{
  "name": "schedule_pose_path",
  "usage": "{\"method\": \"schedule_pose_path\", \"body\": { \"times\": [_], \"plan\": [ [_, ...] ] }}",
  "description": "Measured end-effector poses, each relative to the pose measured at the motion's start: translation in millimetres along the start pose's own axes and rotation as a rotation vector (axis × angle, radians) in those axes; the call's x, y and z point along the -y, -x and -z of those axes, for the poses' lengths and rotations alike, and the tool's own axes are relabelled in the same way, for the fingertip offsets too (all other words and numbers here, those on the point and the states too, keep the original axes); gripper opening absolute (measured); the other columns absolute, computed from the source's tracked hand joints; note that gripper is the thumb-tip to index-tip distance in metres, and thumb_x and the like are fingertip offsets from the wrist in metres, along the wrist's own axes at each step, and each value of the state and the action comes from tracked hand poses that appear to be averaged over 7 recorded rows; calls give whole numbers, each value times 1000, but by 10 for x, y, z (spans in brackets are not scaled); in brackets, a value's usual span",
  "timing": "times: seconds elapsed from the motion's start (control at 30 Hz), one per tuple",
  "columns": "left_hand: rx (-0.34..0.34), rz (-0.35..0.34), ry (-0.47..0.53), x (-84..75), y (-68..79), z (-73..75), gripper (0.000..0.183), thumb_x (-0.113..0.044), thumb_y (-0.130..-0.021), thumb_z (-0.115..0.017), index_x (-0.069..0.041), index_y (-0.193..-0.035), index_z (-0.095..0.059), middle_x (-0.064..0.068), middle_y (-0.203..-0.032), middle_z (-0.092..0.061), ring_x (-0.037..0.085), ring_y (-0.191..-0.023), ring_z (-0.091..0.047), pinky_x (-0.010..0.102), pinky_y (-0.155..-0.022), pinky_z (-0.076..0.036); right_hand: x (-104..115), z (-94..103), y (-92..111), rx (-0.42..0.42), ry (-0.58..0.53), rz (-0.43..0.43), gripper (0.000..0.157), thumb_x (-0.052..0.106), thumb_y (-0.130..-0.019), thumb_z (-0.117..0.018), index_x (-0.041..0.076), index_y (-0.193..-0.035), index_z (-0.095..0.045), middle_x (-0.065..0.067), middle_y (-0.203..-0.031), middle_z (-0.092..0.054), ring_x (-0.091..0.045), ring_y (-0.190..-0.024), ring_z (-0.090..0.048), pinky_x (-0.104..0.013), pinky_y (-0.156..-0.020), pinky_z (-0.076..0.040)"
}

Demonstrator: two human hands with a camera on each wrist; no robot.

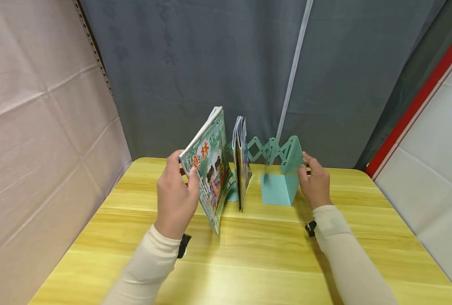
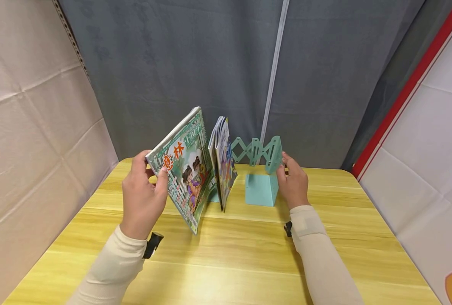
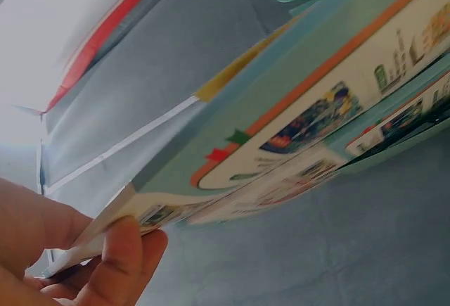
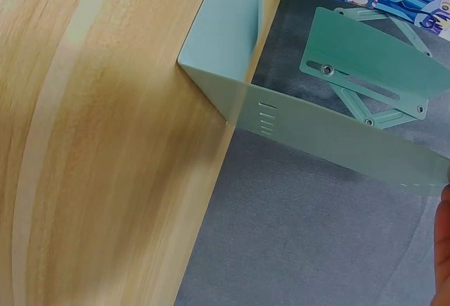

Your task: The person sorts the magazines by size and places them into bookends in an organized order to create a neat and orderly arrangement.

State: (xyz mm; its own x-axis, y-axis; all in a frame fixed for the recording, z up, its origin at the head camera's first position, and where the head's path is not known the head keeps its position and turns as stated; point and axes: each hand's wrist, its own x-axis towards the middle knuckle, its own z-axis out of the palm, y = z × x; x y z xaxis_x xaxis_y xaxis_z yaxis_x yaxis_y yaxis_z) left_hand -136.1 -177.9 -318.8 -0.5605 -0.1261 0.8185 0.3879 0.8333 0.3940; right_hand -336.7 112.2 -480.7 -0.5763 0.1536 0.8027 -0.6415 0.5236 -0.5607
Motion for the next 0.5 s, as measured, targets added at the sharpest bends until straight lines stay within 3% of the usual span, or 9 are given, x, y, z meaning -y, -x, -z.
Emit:
{"method": "schedule_pose_path", "body": {
  "times": [0.23,0.5],
  "plan": [
    [-57,-39,-31,123,-16,-287,37,4,-90,-61,4,-125,-51,20,-98,-65,31,-78,-62,39,-57,-53,7,0,1,4,8,4,19,4,-95,-52,-6,-107,-63,-4,-132,-64,-31,-98,-69,-47,-72,-57],
    [-73,-40,-8,253,-25,-492,36,4,-91,-60,5,-125,-51,21,-105,-65,34,-89,-65,41,-66,-57,14,4,-1,-1,17,10,18,3,-95,-53,-5,-107,-64,-2,-132,-64,-29,-97,-69,-43,-71,-56]
  ]
}}
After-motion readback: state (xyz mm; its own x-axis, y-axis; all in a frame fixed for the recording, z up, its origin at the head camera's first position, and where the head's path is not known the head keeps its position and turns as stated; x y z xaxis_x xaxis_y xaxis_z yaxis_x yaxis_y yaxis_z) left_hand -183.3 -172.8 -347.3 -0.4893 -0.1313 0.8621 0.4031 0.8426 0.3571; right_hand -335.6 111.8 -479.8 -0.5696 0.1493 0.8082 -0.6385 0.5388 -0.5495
